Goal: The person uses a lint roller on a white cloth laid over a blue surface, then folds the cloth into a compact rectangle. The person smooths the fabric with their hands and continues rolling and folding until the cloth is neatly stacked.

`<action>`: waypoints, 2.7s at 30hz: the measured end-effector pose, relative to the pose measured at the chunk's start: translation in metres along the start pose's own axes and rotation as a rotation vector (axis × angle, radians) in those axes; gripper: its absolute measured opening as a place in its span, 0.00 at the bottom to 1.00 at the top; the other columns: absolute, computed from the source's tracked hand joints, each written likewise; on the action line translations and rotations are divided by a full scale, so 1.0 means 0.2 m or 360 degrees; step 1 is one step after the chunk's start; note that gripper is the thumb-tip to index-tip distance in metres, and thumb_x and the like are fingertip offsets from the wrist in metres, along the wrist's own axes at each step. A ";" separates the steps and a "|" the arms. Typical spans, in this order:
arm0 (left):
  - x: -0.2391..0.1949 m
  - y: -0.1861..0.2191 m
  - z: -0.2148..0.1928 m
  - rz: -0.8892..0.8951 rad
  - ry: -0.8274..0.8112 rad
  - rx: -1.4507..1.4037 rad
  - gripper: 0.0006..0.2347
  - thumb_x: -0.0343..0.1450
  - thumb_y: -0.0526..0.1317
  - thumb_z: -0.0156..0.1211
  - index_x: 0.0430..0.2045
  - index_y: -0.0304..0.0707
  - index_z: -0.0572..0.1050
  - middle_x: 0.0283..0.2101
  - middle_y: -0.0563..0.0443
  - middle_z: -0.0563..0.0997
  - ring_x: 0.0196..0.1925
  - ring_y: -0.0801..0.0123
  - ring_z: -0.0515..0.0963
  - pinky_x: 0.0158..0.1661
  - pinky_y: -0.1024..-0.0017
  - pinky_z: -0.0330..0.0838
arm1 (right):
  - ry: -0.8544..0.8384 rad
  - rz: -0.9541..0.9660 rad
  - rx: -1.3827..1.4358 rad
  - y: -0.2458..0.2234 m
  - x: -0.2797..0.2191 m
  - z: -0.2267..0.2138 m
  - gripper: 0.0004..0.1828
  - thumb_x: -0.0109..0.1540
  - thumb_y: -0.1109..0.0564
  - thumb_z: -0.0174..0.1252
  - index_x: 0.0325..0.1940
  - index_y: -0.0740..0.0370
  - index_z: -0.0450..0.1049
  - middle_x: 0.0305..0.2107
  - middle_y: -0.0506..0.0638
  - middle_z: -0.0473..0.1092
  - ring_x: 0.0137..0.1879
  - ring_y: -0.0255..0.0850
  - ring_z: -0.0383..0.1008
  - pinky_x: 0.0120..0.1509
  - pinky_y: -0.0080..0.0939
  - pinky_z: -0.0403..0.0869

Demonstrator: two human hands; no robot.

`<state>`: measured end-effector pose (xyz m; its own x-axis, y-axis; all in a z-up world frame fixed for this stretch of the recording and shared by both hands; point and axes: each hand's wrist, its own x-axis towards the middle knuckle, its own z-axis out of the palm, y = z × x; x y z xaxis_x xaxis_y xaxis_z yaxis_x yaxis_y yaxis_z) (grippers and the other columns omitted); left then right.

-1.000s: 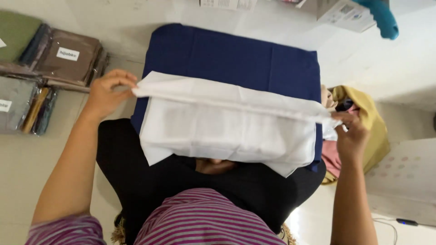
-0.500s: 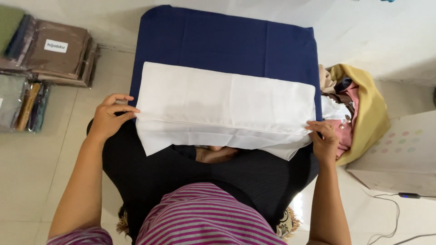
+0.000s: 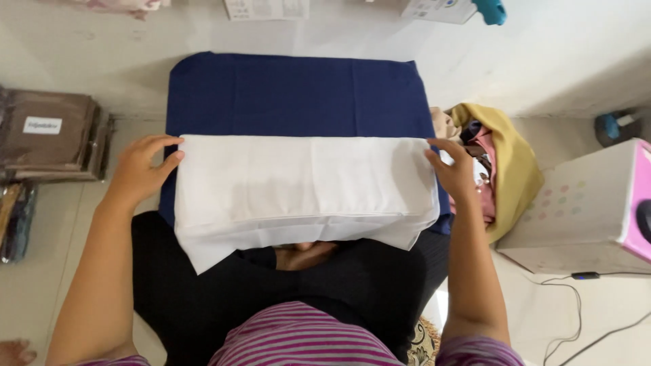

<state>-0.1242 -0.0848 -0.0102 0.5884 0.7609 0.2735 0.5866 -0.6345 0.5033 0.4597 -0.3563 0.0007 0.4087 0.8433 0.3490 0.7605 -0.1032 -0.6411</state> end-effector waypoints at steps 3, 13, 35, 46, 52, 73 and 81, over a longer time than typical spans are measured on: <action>0.15 0.02 0.05 -0.0167 -0.0296 0.0188 0.20 0.75 0.56 0.50 0.58 0.53 0.77 0.64 0.55 0.76 0.67 0.57 0.69 0.62 0.50 0.55 | -0.0253 0.0089 -0.0095 -0.01 0.14 0.05 0.20 0.65 0.49 0.63 0.61 0.50 0.77 0.58 0.51 0.73 0.63 0.45 0.72 0.63 0.45 0.68; 0.25 -0.19 0.13 -0.0200 -0.0374 0.0353 0.15 0.74 0.55 0.55 0.48 0.56 0.83 0.50 0.57 0.81 0.60 0.60 0.73 0.59 0.55 0.57 | -0.0393 0.0193 -0.0103 0.16 0.22 0.11 0.15 0.63 0.50 0.64 0.51 0.57 0.81 0.54 0.49 0.74 0.60 0.44 0.73 0.64 0.45 0.67; -0.15 0.16 0.30 -0.0493 0.1226 -0.0363 0.14 0.86 0.48 0.56 0.45 0.33 0.75 0.37 0.41 0.76 0.43 0.52 0.78 0.50 0.61 0.72 | 0.1232 -0.0085 0.0314 0.13 -0.25 0.20 0.09 0.79 0.55 0.47 0.50 0.63 0.64 0.36 0.54 0.71 0.45 0.45 0.74 0.61 0.43 0.68; -0.07 0.54 -0.08 0.0206 0.2044 -0.0049 0.16 0.84 0.44 0.51 0.33 0.27 0.63 0.34 0.37 0.66 0.35 0.53 0.65 0.40 0.57 0.59 | 0.2018 -0.0346 -0.0418 -0.41 -0.10 -0.22 0.18 0.80 0.53 0.41 0.43 0.71 0.60 0.35 0.59 0.58 0.39 0.48 0.57 0.47 0.48 0.64; 0.31 0.45 -0.21 0.0301 0.1781 -0.0218 0.19 0.85 0.46 0.57 0.36 0.21 0.72 0.36 0.35 0.72 0.37 0.54 0.71 0.38 0.59 0.65 | 0.1551 -0.0298 -0.0224 -0.46 0.28 -0.24 0.08 0.80 0.58 0.42 0.46 0.62 0.58 0.33 0.51 0.56 0.38 0.41 0.55 0.43 0.45 0.61; 0.91 -0.38 0.56 -0.0373 0.0942 0.0592 0.09 0.80 0.50 0.68 0.35 0.50 0.80 0.28 0.55 0.79 0.29 0.58 0.83 0.33 0.64 0.76 | 0.0387 0.0400 -0.0970 0.35 0.97 0.70 0.11 0.76 0.44 0.45 0.46 0.50 0.59 0.31 0.55 0.71 0.37 0.64 0.78 0.40 0.65 0.76; 0.89 -0.43 0.46 -0.0534 0.0974 -0.0004 0.19 0.74 0.48 0.78 0.53 0.46 0.74 0.35 0.52 0.84 0.30 0.56 0.81 0.35 0.61 0.74 | 0.0330 0.0450 -0.1007 0.52 0.99 0.72 0.15 0.73 0.39 0.50 0.49 0.50 0.63 0.36 0.51 0.68 0.40 0.57 0.79 0.42 0.59 0.78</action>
<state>-0.0183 0.0918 -0.0808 -0.0445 0.8560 0.5150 0.6800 -0.3518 0.6434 0.5467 -0.1247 -0.0959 0.6727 0.6281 0.3911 0.7322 -0.6413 -0.2295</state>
